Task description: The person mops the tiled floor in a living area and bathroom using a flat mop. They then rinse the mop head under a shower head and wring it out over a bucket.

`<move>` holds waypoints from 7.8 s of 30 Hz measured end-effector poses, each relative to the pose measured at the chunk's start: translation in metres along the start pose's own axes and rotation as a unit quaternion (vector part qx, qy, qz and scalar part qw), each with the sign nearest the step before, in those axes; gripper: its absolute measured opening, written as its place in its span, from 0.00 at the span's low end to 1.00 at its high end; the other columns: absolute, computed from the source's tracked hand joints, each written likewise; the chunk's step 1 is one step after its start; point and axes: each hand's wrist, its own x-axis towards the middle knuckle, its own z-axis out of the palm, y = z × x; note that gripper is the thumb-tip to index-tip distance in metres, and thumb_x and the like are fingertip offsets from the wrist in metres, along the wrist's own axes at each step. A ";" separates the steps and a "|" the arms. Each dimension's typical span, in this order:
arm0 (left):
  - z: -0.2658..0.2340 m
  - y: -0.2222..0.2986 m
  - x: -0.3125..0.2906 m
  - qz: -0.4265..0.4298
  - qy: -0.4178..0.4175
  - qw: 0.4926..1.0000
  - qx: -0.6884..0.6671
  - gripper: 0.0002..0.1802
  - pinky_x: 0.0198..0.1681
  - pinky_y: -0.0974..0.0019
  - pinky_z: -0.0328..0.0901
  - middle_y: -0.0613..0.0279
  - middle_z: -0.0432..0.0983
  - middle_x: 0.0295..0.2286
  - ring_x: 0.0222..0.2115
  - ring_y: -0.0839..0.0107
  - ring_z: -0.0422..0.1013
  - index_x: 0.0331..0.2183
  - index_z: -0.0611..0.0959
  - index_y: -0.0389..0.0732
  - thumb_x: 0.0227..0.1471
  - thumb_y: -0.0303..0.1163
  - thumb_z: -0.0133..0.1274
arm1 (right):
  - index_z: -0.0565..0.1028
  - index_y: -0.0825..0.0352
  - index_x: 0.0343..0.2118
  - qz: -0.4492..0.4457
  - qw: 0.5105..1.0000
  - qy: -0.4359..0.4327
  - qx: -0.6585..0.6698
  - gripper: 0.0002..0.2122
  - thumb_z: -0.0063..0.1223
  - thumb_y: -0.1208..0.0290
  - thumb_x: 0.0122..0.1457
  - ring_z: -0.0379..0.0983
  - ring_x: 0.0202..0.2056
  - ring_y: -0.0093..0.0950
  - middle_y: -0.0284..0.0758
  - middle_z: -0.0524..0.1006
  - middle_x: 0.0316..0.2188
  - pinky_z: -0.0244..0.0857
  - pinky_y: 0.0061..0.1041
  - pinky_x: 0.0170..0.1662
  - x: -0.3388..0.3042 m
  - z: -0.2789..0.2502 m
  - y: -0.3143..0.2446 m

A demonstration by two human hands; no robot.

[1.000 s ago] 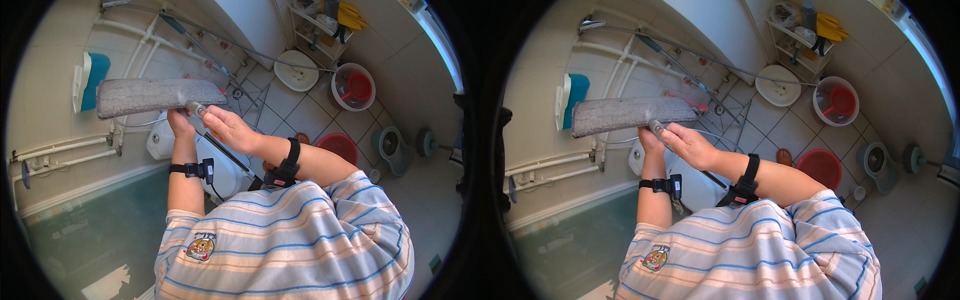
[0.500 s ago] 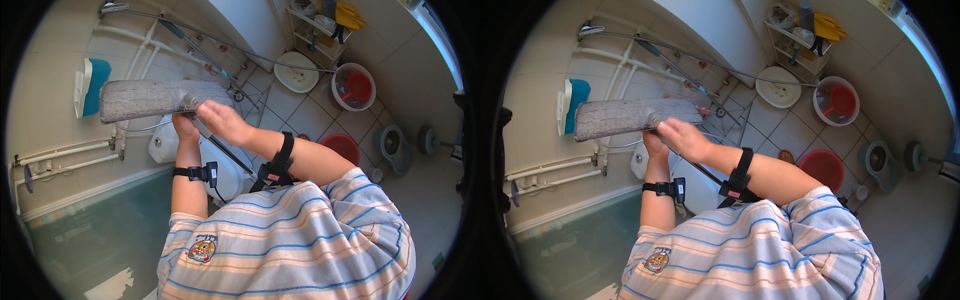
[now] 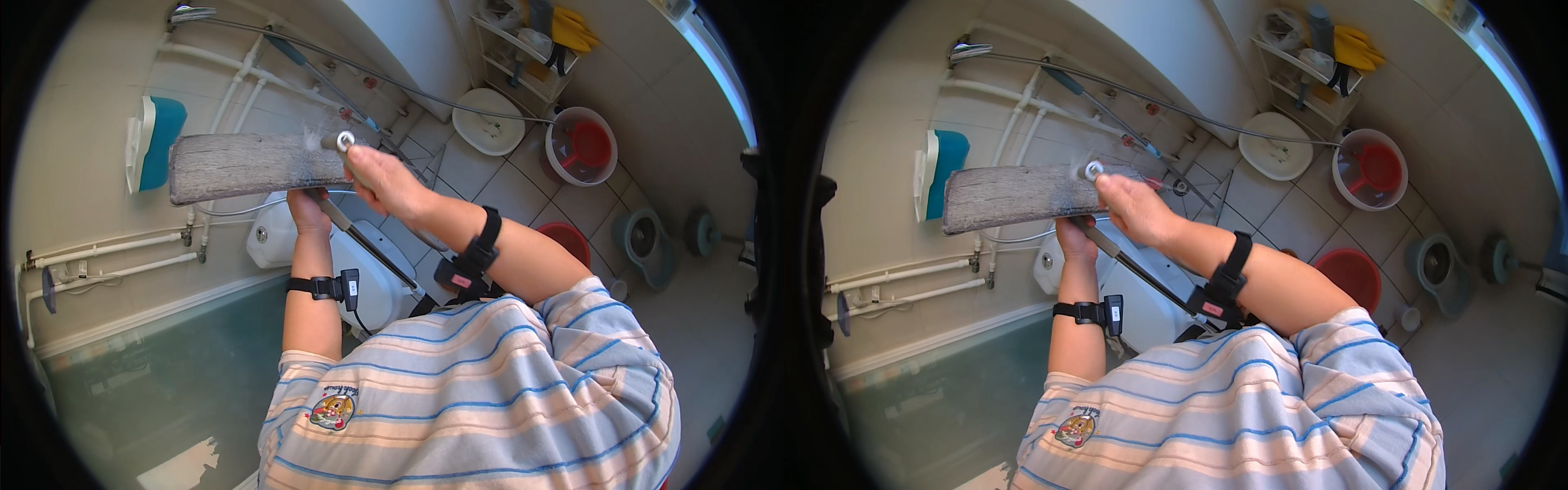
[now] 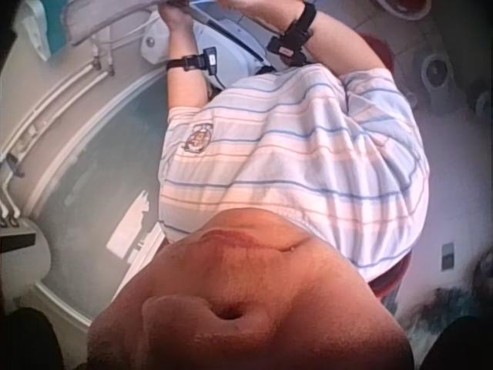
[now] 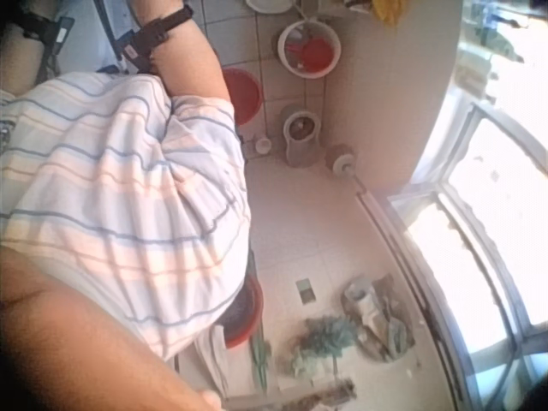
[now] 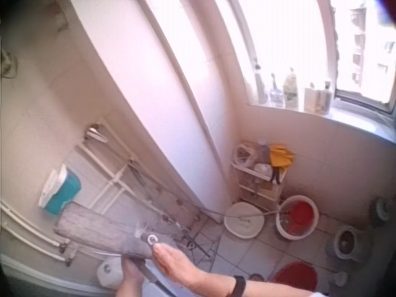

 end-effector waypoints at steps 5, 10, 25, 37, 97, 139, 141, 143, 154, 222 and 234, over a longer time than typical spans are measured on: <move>-0.009 -0.009 0.006 0.025 -0.009 0.999 0.023 0.11 0.22 0.71 0.59 0.69 0.69 0.22 0.19 0.78 0.64 0.30 0.76 0.44 0.52 0.40 0.44 | 0.66 0.61 0.30 -0.018 0.993 -0.105 -0.048 0.20 0.33 0.47 0.65 0.51 0.16 0.13 0.23 0.59 0.14 0.46 0.16 0.19 -0.010 0.018 0.002; -0.015 -0.015 0.013 -0.026 -0.056 0.998 0.020 0.11 0.25 0.72 0.60 0.70 0.70 0.26 0.25 0.78 0.65 0.30 0.76 0.45 0.51 0.41 0.45 | 0.66 0.61 0.30 -0.056 0.993 -0.074 -0.067 0.20 0.33 0.49 0.65 0.52 0.17 0.13 0.23 0.59 0.14 0.47 0.16 0.19 -0.005 0.024 0.005; 0.007 -0.017 -0.001 -0.022 -0.031 0.999 0.021 0.16 0.21 0.73 0.57 0.66 0.71 0.22 0.18 0.77 0.63 0.31 0.77 0.43 0.56 0.44 0.41 | 0.65 0.61 0.31 0.010 0.999 0.034 -0.023 0.22 0.35 0.43 0.62 0.51 0.14 0.15 0.24 0.59 0.14 0.45 0.15 0.16 0.006 -0.002 -0.004; 0.010 -0.023 0.001 0.200 -0.117 0.830 0.508 0.18 0.26 0.62 0.64 0.64 0.73 0.22 0.24 0.72 0.69 0.29 0.75 0.36 0.55 0.44 0.46 | 0.66 0.62 0.30 -0.049 0.995 -0.057 -0.060 0.21 0.32 0.46 0.64 0.53 0.16 0.14 0.23 0.60 0.14 0.47 0.15 0.18 0.007 0.023 -0.017; -0.018 -0.055 0.022 0.011 -0.108 0.988 0.111 0.16 0.25 0.66 0.63 0.65 0.71 0.22 0.22 0.72 0.67 0.29 0.75 0.42 0.56 0.44 0.43 | 0.66 0.66 0.30 -0.064 0.987 -0.057 -0.135 0.21 0.36 0.49 0.64 0.57 0.25 0.21 0.28 0.61 0.20 0.58 0.23 0.30 0.015 0.041 -0.006; 0.019 -0.051 0.001 0.032 0.016 0.999 0.023 0.21 0.27 0.72 0.60 0.64 0.69 0.30 0.28 0.77 0.65 0.39 0.72 0.43 0.57 0.51 0.40 | 0.67 0.61 0.27 0.006 0.999 -0.050 -0.012 0.25 0.34 0.40 0.61 0.53 0.14 0.15 0.26 0.61 0.13 0.49 0.17 0.18 0.023 0.051 -0.036; 0.018 -0.053 -0.001 0.029 0.011 0.999 0.022 0.21 0.28 0.72 0.60 0.64 0.69 0.31 0.29 0.77 0.65 0.40 0.72 0.43 0.57 0.51 0.40 | 0.67 0.61 0.27 0.024 0.998 -0.049 -0.020 0.25 0.34 0.41 0.62 0.54 0.15 0.15 0.25 0.62 0.12 0.50 0.17 0.19 0.024 0.053 -0.037; 0.018 -0.053 -0.004 0.025 0.003 0.999 0.024 0.21 0.29 0.72 0.60 0.64 0.69 0.32 0.30 0.77 0.64 0.40 0.71 0.43 0.57 0.51 0.40 | 0.67 0.61 0.27 -0.001 0.998 -0.047 -0.045 0.24 0.34 0.42 0.62 0.55 0.15 0.15 0.25 0.62 0.12 0.50 0.17 0.19 0.025 0.056 -0.038; 0.019 -0.054 -0.008 0.006 -0.018 1.000 0.012 0.24 0.35 0.70 0.60 0.65 0.66 0.37 0.36 0.76 0.63 0.44 0.68 0.44 0.57 0.53 0.40 | 0.67 0.62 0.26 -0.011 0.998 -0.021 -0.059 0.24 0.35 0.43 0.62 0.57 0.15 0.15 0.24 0.62 0.12 0.51 0.17 0.19 0.032 0.061 -0.036; 0.008 -0.026 0.002 -0.044 -0.198 0.967 0.154 0.38 0.45 0.68 0.63 0.62 0.71 0.42 0.40 0.72 0.68 0.50 0.68 0.39 0.42 0.47 0.65 | 0.67 0.64 0.34 0.112 0.974 0.101 -0.172 0.20 0.36 0.48 0.64 0.58 0.19 0.15 0.26 0.63 0.18 0.54 0.15 0.22 -0.042 -0.104 0.038; -0.003 -0.040 0.001 -0.052 -0.129 0.981 0.135 0.44 0.56 0.65 0.53 0.59 0.65 0.49 0.50 0.67 0.61 0.54 0.64 0.37 0.40 0.46 0.65 | 0.67 0.63 0.33 0.045 0.970 0.020 -0.238 0.21 0.34 0.46 0.64 0.56 0.20 0.16 0.25 0.61 0.18 0.53 0.17 0.24 -0.024 -0.067 0.039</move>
